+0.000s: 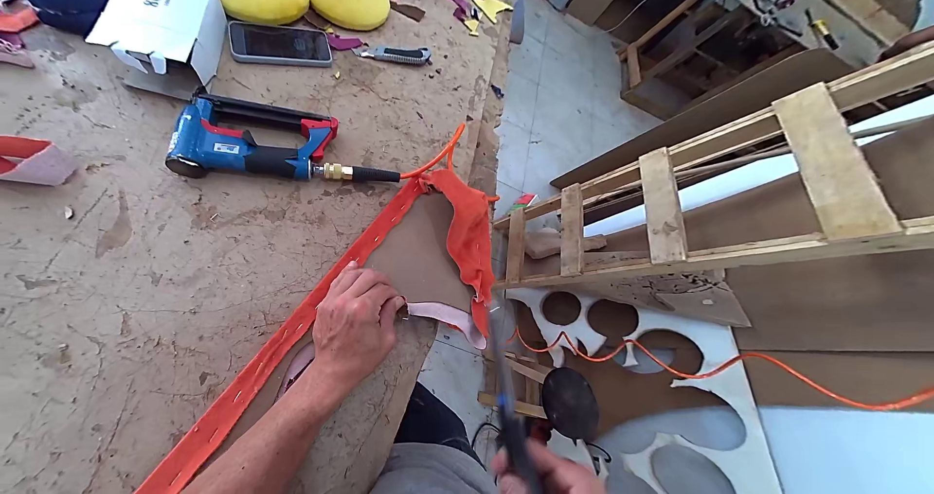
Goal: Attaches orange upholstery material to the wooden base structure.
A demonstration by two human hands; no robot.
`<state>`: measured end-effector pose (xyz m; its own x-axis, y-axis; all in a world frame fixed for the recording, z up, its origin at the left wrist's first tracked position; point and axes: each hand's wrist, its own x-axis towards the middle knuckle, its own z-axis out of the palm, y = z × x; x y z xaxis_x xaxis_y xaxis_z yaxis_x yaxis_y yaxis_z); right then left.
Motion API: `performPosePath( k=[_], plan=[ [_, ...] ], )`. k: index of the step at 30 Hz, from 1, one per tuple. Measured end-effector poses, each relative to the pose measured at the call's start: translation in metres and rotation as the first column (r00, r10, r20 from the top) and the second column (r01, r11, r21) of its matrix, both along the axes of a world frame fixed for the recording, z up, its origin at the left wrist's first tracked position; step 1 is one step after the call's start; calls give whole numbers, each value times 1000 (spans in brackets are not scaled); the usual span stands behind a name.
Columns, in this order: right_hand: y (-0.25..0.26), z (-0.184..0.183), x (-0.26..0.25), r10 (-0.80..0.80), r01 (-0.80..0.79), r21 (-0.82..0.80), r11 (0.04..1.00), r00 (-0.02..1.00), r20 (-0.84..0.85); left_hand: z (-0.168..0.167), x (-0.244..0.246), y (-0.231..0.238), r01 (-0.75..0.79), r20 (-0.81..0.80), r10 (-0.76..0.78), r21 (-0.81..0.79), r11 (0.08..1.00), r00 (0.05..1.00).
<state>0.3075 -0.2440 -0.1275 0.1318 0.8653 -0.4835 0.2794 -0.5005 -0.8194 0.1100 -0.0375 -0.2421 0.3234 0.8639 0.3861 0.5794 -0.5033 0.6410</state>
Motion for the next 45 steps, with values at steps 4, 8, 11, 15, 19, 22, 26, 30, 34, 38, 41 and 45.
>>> performPosePath(
  k=[4, 8, 11, 15, 19, 22, 26, 30, 34, 38, 41, 45],
  plan=[
    [96, 23, 56, 122, -235, 61, 970, 689, 714, 0, 2, -2, -51, -92, 48, -27, 998, 995],
    [253, 26, 62, 82, -356, 137, 924, 534, 841, 2, -6, 7, -26, -153, 20, -35, 999, 988],
    [368, 3, 43, 113, -463, 185, 867, 544, 831, 7, -11, 10, 9, -193, -28, -99, 995, 981],
    [435, -11, -40, 155, -770, 336, 542, 484, 861, 10, -15, 19, 4, -176, -26, -125, 992, 984],
    [435, -74, -136, 437, -917, 154, 369, 317, 842, 6, -15, 13, 0, -169, -31, -183, 983, 985],
    [446, -92, -164, 464, -910, 84, 405, 284, 839, 4, -15, 15, -7, -160, -21, -173, 985, 987],
    [462, -51, -152, 481, -899, 124, 420, 337, 809, 9, -14, 17, -67, -207, 21, -221, 973, 978],
    [438, 50, -65, 411, -843, 242, 481, 461, 787, 17, -18, 27, -67, -335, -36, -293, 954, 942],
    [298, 120, 48, 308, -607, 436, 664, 754, 580, 17, -28, 39, 72, -316, -180, -324, 943, 932],
    [127, 82, 67, 127, -101, 371, 923, 991, -48, 13, -27, 40, 106, -300, -198, -298, 949, 933],
    [68, 39, 5, -57, 34, 247, 969, 995, 86, 11, -27, 39, 101, -316, -188, -273, 957, 930],
    [65, 5, -38, 23, -58, 92, 994, 938, 346, 11, -27, 38, 102, -311, -192, -281, 954, 931]
  ],
)
